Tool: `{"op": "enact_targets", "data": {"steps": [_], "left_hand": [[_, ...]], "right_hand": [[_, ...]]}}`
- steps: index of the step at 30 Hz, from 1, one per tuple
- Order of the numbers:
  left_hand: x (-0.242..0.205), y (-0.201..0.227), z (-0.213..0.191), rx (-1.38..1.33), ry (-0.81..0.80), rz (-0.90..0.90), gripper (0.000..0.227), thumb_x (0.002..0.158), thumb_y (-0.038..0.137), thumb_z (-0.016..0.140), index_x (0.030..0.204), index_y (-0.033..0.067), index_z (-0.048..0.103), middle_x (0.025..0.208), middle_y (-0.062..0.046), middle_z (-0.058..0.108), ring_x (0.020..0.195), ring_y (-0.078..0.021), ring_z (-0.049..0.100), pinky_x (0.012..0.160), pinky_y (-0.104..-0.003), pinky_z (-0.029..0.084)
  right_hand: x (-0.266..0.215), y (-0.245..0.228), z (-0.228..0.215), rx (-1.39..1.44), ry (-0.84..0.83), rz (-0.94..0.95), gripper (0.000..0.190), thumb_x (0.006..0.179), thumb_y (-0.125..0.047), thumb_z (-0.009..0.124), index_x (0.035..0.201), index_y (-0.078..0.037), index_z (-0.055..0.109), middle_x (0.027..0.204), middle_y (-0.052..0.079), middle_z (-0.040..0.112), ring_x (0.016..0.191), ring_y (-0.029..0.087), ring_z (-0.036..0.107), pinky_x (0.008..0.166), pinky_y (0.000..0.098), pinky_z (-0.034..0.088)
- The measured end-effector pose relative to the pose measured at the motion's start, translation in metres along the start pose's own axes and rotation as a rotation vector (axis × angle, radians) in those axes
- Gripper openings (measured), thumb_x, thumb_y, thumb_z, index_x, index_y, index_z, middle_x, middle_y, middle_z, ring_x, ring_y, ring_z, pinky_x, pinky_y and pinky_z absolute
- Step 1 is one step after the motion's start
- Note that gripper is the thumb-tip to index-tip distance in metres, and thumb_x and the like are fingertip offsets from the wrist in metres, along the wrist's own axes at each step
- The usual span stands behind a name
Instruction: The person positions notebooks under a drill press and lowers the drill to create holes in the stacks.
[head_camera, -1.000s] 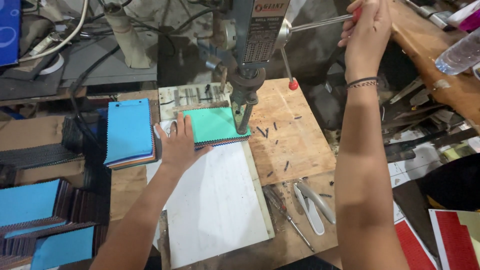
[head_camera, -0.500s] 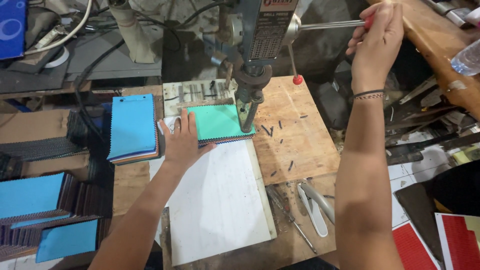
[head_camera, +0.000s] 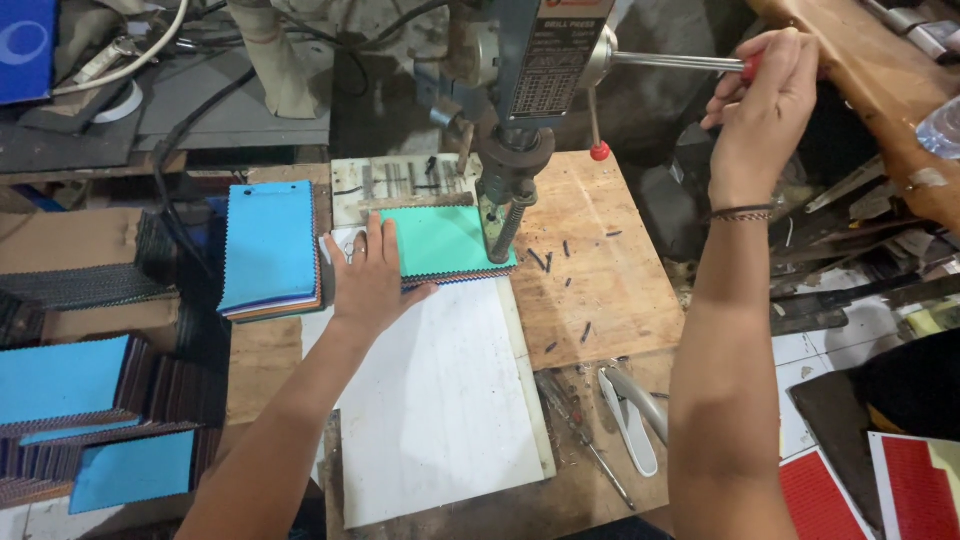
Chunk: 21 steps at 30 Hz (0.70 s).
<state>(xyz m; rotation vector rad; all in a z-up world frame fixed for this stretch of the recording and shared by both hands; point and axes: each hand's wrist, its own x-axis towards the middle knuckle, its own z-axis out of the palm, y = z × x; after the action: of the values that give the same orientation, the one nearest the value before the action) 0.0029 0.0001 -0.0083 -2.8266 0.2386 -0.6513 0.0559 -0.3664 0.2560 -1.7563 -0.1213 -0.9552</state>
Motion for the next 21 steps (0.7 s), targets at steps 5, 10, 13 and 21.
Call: {"op": "enact_targets", "data": {"steps": [5, 10, 13, 21], "left_hand": [[0.000, 0.000, -0.005, 0.014, 0.014, -0.006, 0.126, 0.076, 0.100, 0.040, 0.156, 0.0025, 0.041, 0.161, -0.015, 0.044, 0.124, -0.0265, 0.061, 0.108, -0.071, 0.035], [0.001, 0.001, -0.004, 0.016, -0.005, -0.012, 0.127, 0.076, 0.100, 0.040, 0.157, 0.0026, 0.040, 0.161, -0.014, 0.042, 0.122, -0.0267, 0.061, 0.108, -0.071, 0.035], [0.003, 0.001, -0.005, 0.001, -0.042, -0.013, 0.127, 0.076, 0.100, 0.040, 0.157, 0.0026, 0.038, 0.162, -0.015, 0.040, 0.123, -0.0280, 0.060, 0.108, -0.072, 0.033], [0.002, 0.002, -0.001, 0.003, -0.078, -0.021, 0.129, 0.076, 0.101, 0.037, 0.159, 0.0034, 0.034, 0.164, -0.014, 0.037, 0.126, -0.0280, 0.059, 0.109, -0.071, 0.033]], "right_hand": [[-0.003, 0.003, -0.002, 0.033, -0.033, -0.019, 0.035, 0.110, -0.043, 0.037, 0.102, -0.013, 0.053, 0.078, 0.002, 0.048, 0.060, 0.009, 0.055, 0.047, 0.0205, 0.046], [-0.009, 0.005, -0.004, 0.026, -0.051, -0.025, 0.035, 0.111, -0.044, 0.037, 0.105, -0.013, 0.053, 0.075, 0.004, 0.051, 0.060, 0.011, 0.055, 0.048, 0.0214, 0.045], [-0.010, 0.005, -0.004, 0.033, -0.044, -0.026, 0.034, 0.112, -0.042, 0.037, 0.105, -0.013, 0.053, 0.078, 0.003, 0.049, 0.062, 0.010, 0.055, 0.048, 0.0209, 0.046], [-0.018, 0.001, -0.005, -0.009, -0.049, -0.028, 0.036, 0.113, -0.044, 0.037, 0.107, -0.012, 0.053, 0.077, 0.003, 0.052, 0.061, 0.009, 0.054, 0.051, 0.0199, 0.047]]}}
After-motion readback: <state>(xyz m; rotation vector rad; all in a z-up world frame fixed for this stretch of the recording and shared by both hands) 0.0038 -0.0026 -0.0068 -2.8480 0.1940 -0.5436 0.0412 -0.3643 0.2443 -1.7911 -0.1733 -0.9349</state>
